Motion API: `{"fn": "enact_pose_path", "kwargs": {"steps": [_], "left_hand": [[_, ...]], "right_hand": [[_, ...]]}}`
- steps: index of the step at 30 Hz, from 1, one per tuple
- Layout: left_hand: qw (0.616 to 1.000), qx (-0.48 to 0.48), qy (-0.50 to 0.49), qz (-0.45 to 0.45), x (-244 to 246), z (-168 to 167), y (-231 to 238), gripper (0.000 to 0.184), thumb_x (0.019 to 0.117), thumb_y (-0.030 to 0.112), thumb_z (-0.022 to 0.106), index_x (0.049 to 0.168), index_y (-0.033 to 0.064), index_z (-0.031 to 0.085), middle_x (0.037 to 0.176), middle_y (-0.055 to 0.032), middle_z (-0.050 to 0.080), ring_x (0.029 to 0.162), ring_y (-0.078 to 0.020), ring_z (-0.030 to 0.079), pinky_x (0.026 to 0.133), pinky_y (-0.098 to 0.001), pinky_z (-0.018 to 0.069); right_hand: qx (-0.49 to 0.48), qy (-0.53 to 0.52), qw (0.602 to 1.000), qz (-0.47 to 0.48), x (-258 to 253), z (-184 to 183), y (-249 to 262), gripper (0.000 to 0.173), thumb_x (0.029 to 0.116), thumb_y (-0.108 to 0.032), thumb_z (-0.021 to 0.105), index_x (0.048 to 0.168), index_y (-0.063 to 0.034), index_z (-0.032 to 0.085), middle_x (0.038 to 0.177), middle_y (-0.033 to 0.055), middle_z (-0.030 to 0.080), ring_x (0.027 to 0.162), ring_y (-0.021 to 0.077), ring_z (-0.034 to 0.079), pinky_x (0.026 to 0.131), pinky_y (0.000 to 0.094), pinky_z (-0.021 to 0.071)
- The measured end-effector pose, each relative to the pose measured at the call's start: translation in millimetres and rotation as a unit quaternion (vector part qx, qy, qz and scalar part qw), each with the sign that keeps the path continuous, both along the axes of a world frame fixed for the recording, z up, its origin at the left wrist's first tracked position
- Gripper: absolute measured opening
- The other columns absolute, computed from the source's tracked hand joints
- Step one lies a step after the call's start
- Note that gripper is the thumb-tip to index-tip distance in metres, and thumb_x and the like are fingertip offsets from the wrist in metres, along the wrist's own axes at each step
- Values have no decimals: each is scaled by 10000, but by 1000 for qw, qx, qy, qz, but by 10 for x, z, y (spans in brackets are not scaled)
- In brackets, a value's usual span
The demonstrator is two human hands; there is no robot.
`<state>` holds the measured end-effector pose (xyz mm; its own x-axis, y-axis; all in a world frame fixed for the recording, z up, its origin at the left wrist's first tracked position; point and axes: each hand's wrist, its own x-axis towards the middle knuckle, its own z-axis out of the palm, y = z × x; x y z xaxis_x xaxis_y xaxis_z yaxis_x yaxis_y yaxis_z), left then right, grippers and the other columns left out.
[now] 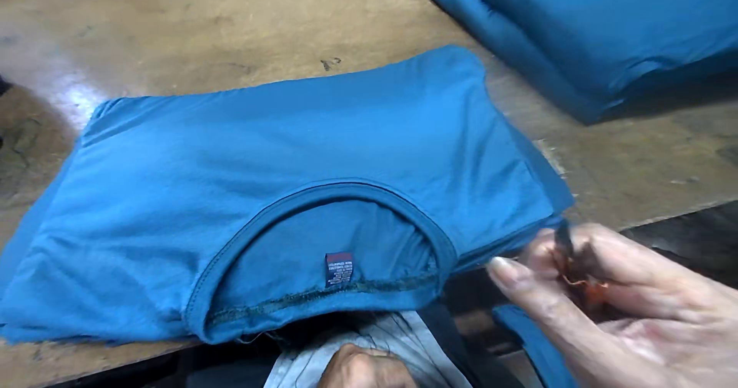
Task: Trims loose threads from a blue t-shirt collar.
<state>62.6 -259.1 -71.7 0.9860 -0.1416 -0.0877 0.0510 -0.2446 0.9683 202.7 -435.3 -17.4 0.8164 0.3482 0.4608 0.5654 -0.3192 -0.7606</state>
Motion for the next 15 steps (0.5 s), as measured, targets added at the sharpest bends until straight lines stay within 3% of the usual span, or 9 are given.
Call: {"fn": "enact_pose_path", "kwargs": {"steps": [2, 5, 7, 9, 10, 12, 14, 15], "left_hand": [[1000, -28, 1, 15, 44, 41, -45, 108, 901, 76, 757, 878, -28, 741, 743, -94, 700, 612, -107, 627, 587, -261, 522], [971, -232, 28, 51, 150, 113, -96, 188, 907, -6, 728, 1082, -70, 703, 863, -78, 738, 693, -89, 680, 610, -246, 573], [939, -340, 33, 49, 223, 106, -113, 230, 938, -2, 675, 1154, -79, 675, 937, -84, 744, 731, -103, 686, 603, -259, 568], [913, -403, 42, 44, 276, 115, -129, 271, 965, 55, 641, 1205, -69, 661, 1002, -73, 744, 778, -97, 689, 626, -258, 564], [898, -433, 57, 43, 298, 131, -137, 291, 984, 107, 623, 1219, -59, 663, 1028, -76, 743, 795, -106, 693, 639, -267, 569], [862, -495, 101, 44, 342, 164, -147, 368, 1022, 273, 580, 1234, -7, 689, 1077, -86, 747, 863, -148, 721, 669, -299, 595], [830, -543, 124, 27, 409, 175, -147, 498, 1078, 407, 413, 1300, 30, 651, 1136, -85, 726, 933, -167, 714, 690, -307, 594], [818, -560, 129, 20, 444, 177, -149, 566, 1103, 424, 304, 1362, 21, 605, 1177, -107, 713, 947, -178, 712, 698, -310, 593]], "right_hand": [[-35, -49, 998, -17, 31, 61, 128, 181, 874, -299, 753, 842, -179, 621, 678, -140, 557, 563, -92, 462, 484, 88, 363], [-107, -121, 987, -24, 90, 85, 316, 223, 843, -351, 760, 802, -166, 642, 655, -119, 542, 540, -59, 452, 458, 136, 344], [-189, -145, 970, -39, 108, 139, 425, 270, 878, -379, 702, 756, -154, 617, 618, -78, 494, 521, 41, 461, 462, 249, 324], [-240, -148, 959, -36, 127, 183, 474, 200, 868, -272, 632, 727, -138, 588, 600, -39, 478, 510, 106, 486, 449, 303, 325], [-235, -149, 960, -24, 128, 184, 465, 179, 868, -219, 616, 714, -132, 584, 595, -31, 481, 510, 109, 491, 449, 304, 328], [-153, -113, 981, 29, 87, 145, 362, 253, 958, -205, 669, 715, -136, 659, 584, -62, 542, 536, 25, 524, 486, 230, 371], [-72, -17, 995, 65, 102, 200, 323, 198, 968, -172, 666, 773, -155, 689, 636, -115, 612, 582, -56, 576, 514, 136, 468], [-43, 42, 995, 76, 141, 217, 301, 122, 965, -131, 632, 850, -137, 673, 670, -87, 628, 574, -21, 584, 498, 152, 483]]}}
